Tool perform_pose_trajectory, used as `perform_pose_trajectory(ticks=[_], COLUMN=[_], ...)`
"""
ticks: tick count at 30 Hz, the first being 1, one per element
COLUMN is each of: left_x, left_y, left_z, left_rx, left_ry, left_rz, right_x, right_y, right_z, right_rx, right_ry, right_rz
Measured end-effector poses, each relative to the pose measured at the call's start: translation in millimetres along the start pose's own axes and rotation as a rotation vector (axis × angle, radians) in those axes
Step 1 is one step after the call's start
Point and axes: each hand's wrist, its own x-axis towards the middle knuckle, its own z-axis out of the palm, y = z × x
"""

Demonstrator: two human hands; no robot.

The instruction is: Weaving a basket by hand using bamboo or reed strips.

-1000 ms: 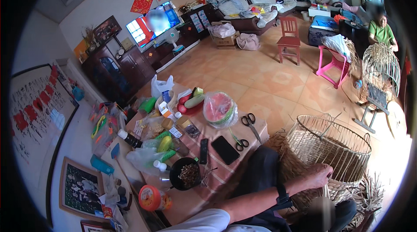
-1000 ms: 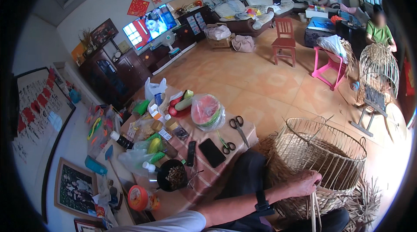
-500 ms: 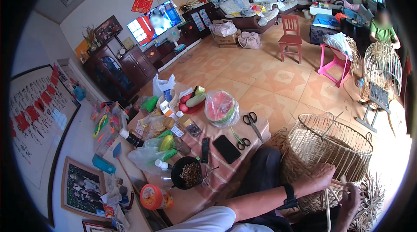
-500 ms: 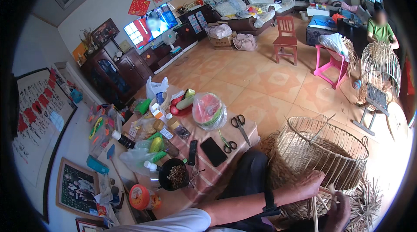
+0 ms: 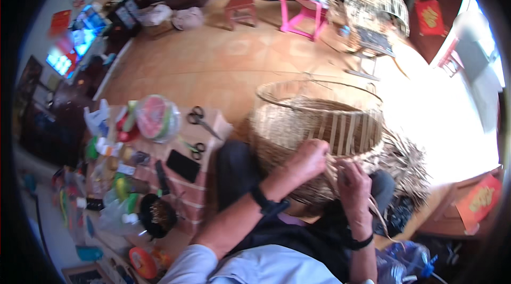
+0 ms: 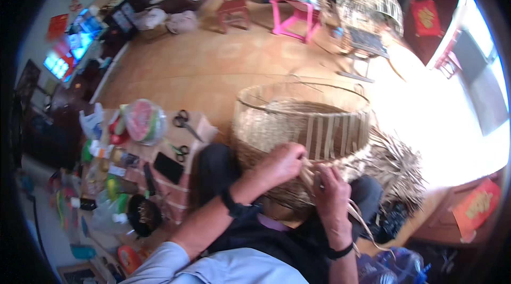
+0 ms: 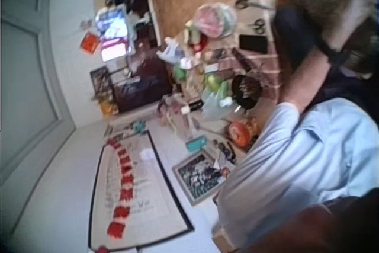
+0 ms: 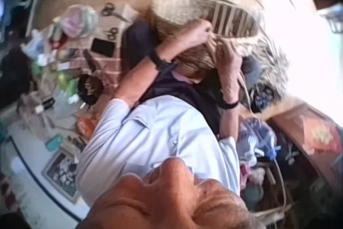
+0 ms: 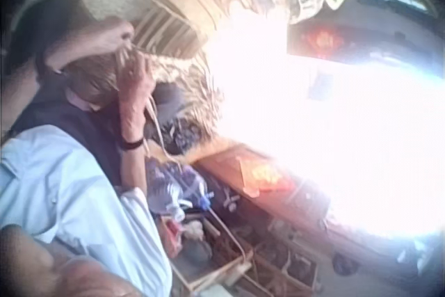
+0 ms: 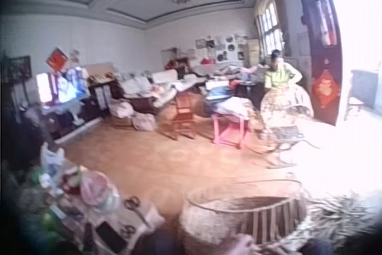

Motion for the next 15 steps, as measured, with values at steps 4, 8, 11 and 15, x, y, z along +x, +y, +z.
perform_pose_trajectory(ticks=[4,8,11,15], left_x=[5.1,5.2,2.4,1.4], left_y=[4.7,7.8,2.5,-2.6], left_z=[3.7,7.5,10.3,9.3], left_rx=[-0.056,-0.049,0.033,0.03], left_ry=[-0.113,-0.137,-0.076,-0.085], left_rz=[-0.001,-0.008,0.029,0.003], right_x=[-8.8,-16.3,-16.9,-12.3], right_y=[4.1,12.3,6.8,-5.2], right_z=[-14.3,-14.2,-11.3,-7.0], right_rx=[-0.059,-0.005,-0.156,-0.146], right_ry=[-0.008,-0.051,-0.202,-0.28], right_rz=[0.052,-0.002,0.012,0.051])
